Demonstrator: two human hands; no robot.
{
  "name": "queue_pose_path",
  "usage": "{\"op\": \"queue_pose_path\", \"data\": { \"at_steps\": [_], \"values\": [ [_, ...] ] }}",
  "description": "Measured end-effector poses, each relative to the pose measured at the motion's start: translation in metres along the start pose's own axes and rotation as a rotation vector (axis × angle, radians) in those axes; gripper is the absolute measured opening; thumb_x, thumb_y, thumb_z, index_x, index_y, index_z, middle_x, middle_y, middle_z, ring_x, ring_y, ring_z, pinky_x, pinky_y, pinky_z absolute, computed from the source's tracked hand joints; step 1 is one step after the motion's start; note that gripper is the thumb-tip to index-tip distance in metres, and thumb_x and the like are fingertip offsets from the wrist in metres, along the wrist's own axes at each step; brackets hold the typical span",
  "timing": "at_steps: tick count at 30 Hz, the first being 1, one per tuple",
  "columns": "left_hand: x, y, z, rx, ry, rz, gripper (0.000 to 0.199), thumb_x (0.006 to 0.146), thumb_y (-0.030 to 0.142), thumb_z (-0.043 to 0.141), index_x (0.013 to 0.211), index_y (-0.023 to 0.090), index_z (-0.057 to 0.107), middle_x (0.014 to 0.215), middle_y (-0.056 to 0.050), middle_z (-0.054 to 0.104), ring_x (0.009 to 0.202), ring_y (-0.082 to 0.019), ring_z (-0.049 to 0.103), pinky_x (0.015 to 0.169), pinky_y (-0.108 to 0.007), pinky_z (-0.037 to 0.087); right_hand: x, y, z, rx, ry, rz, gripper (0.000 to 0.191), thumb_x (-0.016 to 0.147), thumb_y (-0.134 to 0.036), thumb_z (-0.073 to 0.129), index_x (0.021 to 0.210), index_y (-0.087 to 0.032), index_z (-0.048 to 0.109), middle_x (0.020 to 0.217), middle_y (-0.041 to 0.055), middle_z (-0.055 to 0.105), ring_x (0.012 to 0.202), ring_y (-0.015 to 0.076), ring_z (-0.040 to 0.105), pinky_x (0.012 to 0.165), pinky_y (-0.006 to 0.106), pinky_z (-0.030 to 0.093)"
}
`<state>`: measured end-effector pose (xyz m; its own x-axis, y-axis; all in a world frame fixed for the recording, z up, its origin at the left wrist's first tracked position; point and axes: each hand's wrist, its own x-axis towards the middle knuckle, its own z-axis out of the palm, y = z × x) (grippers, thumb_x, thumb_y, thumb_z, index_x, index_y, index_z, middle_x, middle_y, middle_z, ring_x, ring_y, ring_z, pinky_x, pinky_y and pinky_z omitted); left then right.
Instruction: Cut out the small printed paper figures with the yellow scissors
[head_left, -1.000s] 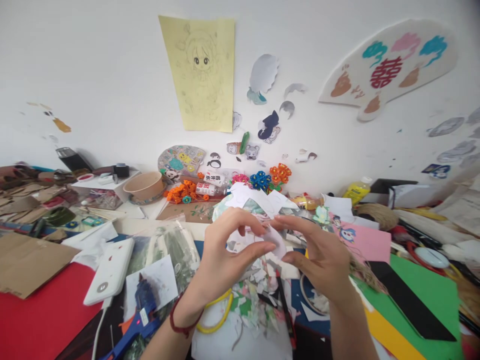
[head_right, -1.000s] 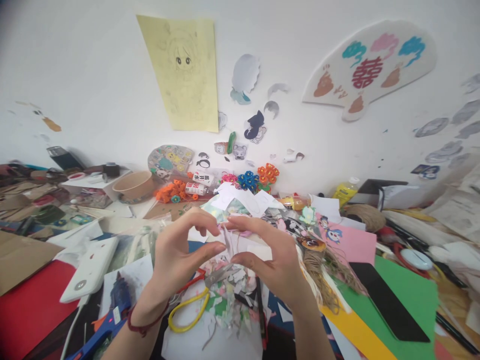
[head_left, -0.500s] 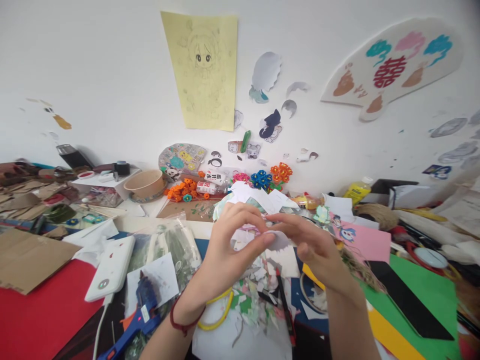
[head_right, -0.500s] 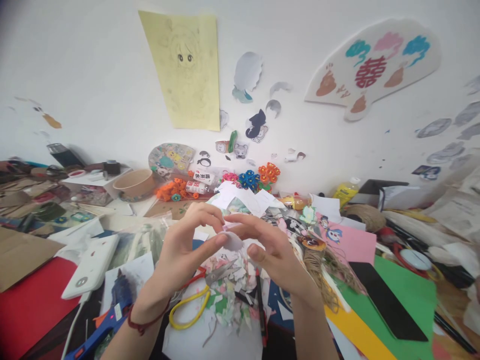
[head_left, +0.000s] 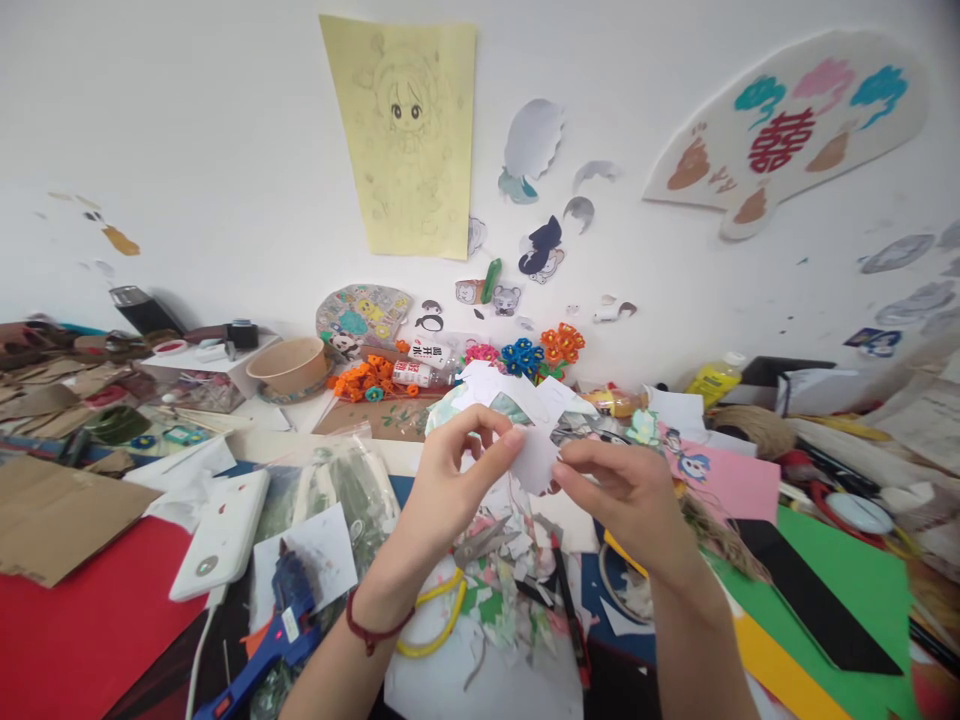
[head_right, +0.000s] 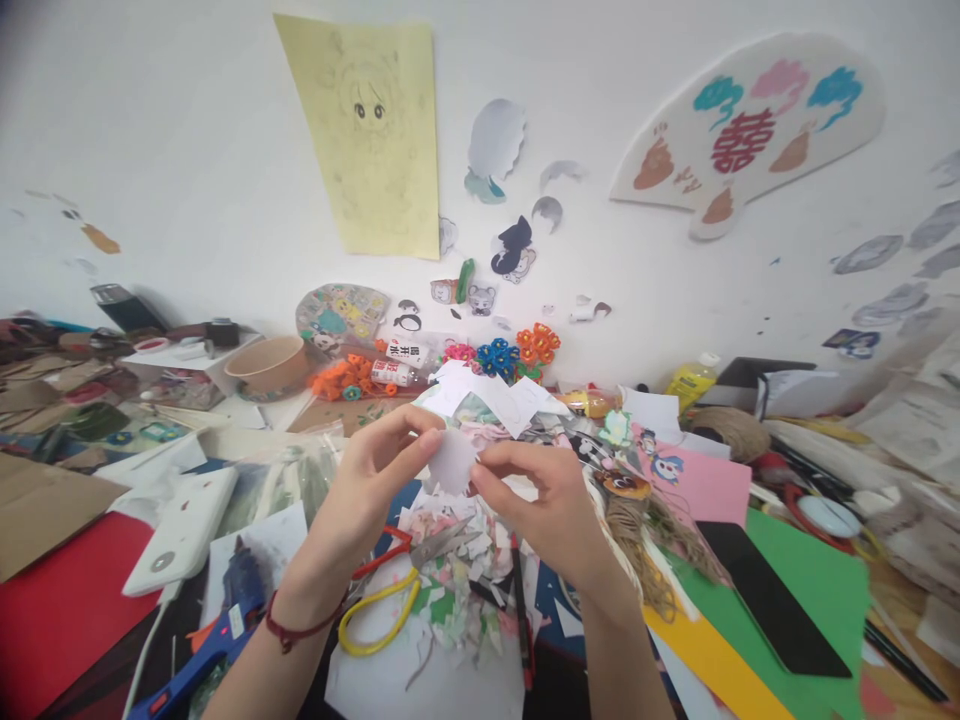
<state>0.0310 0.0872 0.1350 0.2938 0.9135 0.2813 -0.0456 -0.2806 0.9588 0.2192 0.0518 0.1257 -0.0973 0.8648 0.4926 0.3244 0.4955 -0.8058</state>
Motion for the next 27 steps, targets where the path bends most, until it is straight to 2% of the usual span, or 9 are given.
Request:
{"op": "queue_pose_path", "data": {
  "at_steps": [5,11,17,19,22,27],
  "values": [
    [0.002,0.002,-0.001,0.027,0.001,0.033,0.030,0.094,0.046,0.060,0.080,0.019,0.060,0.080,-0.002,0.059,0.073,-0.015,0.046,0.065,-0.029,0.033,0.001,0.001,-0.001,0.035,0.030,0.020,0.017,0.090,-0.024,0.067,0.074,-0.020,0.070,0.068,-0.0002,0.072,0.064,0.0132,0.067,0.063,0.022,0.055],
    [-0.001,0.006,-0.004,0.128,-0.034,0.110,0.019,0.091,0.034,0.066,0.080,0.019,0.062,0.082,-0.001,0.061,0.078,-0.015,0.049,0.075,-0.031,0.038,0.000,0.002,-0.002,0.059,0.055,0.055,0.016,0.089,-0.025,0.069,0.074,-0.021,0.071,0.069,-0.0008,0.073,0.065,0.0130,0.068,0.065,0.021,0.054],
    [0.004,-0.003,-0.003,0.065,-0.004,0.027,0.023,0.090,0.038,0.067,0.078,0.019,0.062,0.080,-0.001,0.060,0.073,-0.014,0.049,0.067,-0.029,0.037,0.005,0.009,-0.006,0.152,-0.035,0.136,0.019,0.092,-0.034,0.067,0.078,-0.022,0.073,0.071,-0.0004,0.073,0.068,0.0137,0.070,0.069,0.023,0.056],
    [0.009,-0.010,-0.003,0.037,0.025,0.003,0.024,0.089,0.040,0.068,0.079,0.019,0.062,0.078,-0.001,0.059,0.071,-0.014,0.048,0.065,-0.028,0.037,0.006,0.014,-0.007,0.141,0.025,0.172,0.020,0.091,-0.038,0.067,0.081,-0.022,0.073,0.074,0.0004,0.074,0.069,0.0142,0.071,0.068,0.023,0.057],
    [0.018,-0.021,-0.005,0.030,0.059,0.017,0.025,0.089,0.040,0.067,0.079,0.019,0.060,0.077,0.000,0.057,0.070,-0.013,0.049,0.063,-0.027,0.037,0.007,0.021,-0.009,0.008,0.182,0.191,0.021,0.089,-0.042,0.070,0.084,-0.022,0.073,0.078,0.0017,0.075,0.070,0.0159,0.072,0.067,0.026,0.057],
    [0.033,-0.037,-0.009,0.122,0.058,0.136,0.021,0.086,0.035,0.069,0.076,0.018,0.064,0.079,0.000,0.063,0.071,-0.013,0.049,0.068,-0.027,0.039,0.007,0.028,-0.009,-0.219,0.268,0.085,0.017,0.088,-0.039,0.070,0.088,-0.021,0.072,0.081,0.0025,0.075,0.071,0.0174,0.072,0.068,0.029,0.055]
  ]
}}
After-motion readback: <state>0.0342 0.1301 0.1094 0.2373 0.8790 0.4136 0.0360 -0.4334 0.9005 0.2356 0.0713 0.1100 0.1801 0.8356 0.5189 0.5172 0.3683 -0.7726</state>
